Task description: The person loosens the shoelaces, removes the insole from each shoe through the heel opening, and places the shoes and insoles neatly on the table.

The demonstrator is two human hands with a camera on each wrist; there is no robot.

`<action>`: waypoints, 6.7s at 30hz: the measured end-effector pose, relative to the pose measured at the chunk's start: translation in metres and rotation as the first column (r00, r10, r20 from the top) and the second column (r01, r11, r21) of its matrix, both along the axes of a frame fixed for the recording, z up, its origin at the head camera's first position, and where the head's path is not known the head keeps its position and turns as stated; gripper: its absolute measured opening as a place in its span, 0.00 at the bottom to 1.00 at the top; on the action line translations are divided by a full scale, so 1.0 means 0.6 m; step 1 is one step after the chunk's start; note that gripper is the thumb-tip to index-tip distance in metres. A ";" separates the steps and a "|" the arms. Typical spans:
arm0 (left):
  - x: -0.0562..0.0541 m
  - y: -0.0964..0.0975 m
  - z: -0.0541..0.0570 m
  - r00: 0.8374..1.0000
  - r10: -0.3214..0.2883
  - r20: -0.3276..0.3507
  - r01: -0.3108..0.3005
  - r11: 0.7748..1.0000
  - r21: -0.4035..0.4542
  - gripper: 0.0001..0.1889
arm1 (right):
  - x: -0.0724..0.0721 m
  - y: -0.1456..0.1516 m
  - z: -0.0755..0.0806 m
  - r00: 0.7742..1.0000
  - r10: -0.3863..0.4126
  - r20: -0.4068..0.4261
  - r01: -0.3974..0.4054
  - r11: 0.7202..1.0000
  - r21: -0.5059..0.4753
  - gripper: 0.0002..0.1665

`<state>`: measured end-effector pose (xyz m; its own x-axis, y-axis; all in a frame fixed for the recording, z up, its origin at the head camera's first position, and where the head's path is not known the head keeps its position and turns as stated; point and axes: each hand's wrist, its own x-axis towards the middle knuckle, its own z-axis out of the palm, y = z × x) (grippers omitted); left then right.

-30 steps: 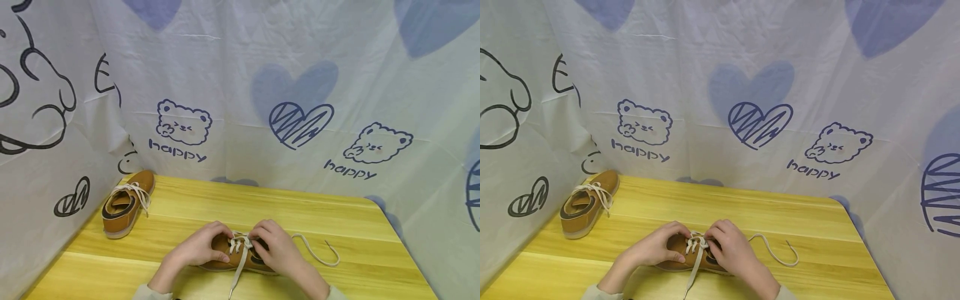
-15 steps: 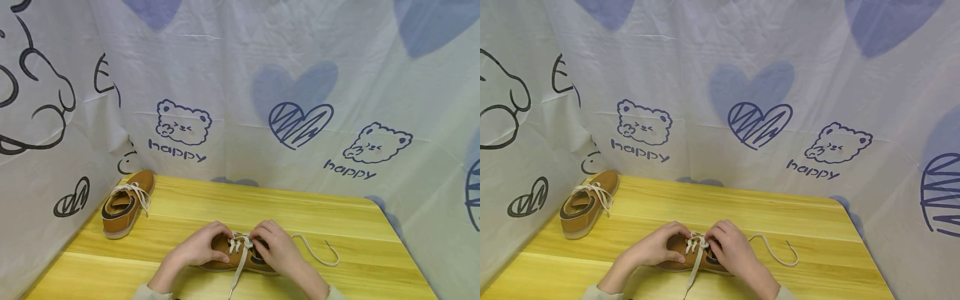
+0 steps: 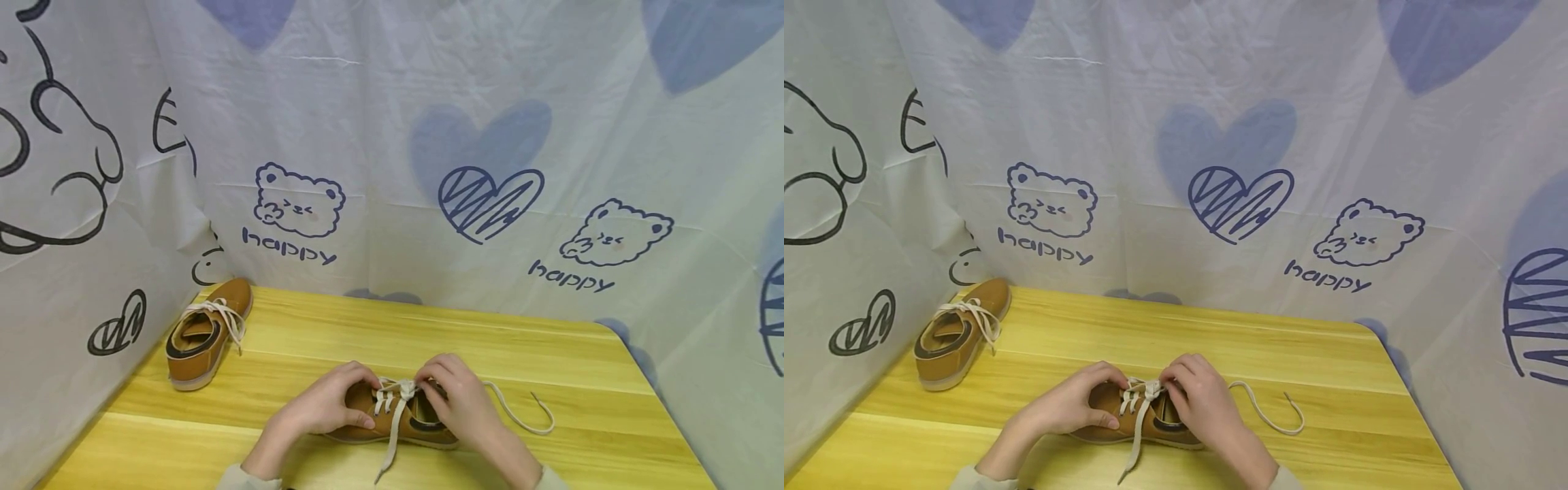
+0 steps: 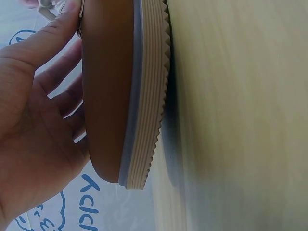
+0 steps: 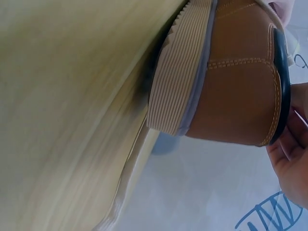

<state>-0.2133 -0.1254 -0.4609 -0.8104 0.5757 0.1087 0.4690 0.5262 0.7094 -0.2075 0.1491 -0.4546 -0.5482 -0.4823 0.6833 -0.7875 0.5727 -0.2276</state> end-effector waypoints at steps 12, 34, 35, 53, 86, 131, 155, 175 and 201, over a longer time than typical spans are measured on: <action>-0.001 -0.001 -0.002 1.000 0.008 0.009 -0.008 1.000 -0.009 0.26 | -0.007 0.017 0.006 0.994 -0.109 -0.026 0.109 0.994 -0.023 0.16; 0.001 0.000 -0.002 1.000 0.000 0.008 0.000 1.000 0.007 0.26 | -0.002 0.021 0.004 0.965 -0.217 0.144 0.223 0.975 -0.022 0.15; 0.000 0.000 -0.002 1.000 0.002 0.007 -0.002 1.000 0.006 0.26 | -0.002 0.020 0.005 0.968 -0.207 0.145 0.212 0.977 -0.019 0.15; -0.003 0.000 -0.007 1.000 0.013 0.008 -0.013 1.000 -0.016 0.26 | -0.002 0.006 0.011 0.994 -0.024 0.108 0.008 0.990 0.144 0.11; -0.001 0.001 -0.006 1.000 0.006 0.005 -0.006 1.000 0.014 0.27 | 0.002 0.013 0.004 0.982 -0.162 0.095 0.153 0.983 0.098 0.10; 0.001 0.000 -0.003 0.999 0.030 0.014 -0.030 0.999 -0.009 0.28 | -0.002 0.050 0.011 0.919 -0.339 0.202 0.352 0.936 -0.031 0.12; 0.000 0.001 -0.003 1.000 0.021 0.011 -0.021 1.000 -0.004 0.29 | -0.011 0.033 0.012 0.999 -0.034 0.006 0.034 0.998 0.052 0.17; 0.000 0.001 -0.005 1.000 0.030 0.007 -0.030 1.000 -0.009 0.28 | -0.008 0.028 0.003 0.996 -0.025 -0.085 0.032 0.996 0.081 0.13; 0.001 -0.001 -0.005 0.999 0.025 0.021 -0.024 1.000 -0.014 0.28 | -0.007 0.053 0.006 0.988 -0.140 -0.058 0.141 0.990 0.005 0.14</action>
<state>-0.2129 -0.1258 -0.4638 -0.8264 0.5570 0.0832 0.4405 0.5474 0.7115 -0.2116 0.1807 -0.4508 -0.5707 -0.4096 0.7117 -0.7108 0.6804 -0.1784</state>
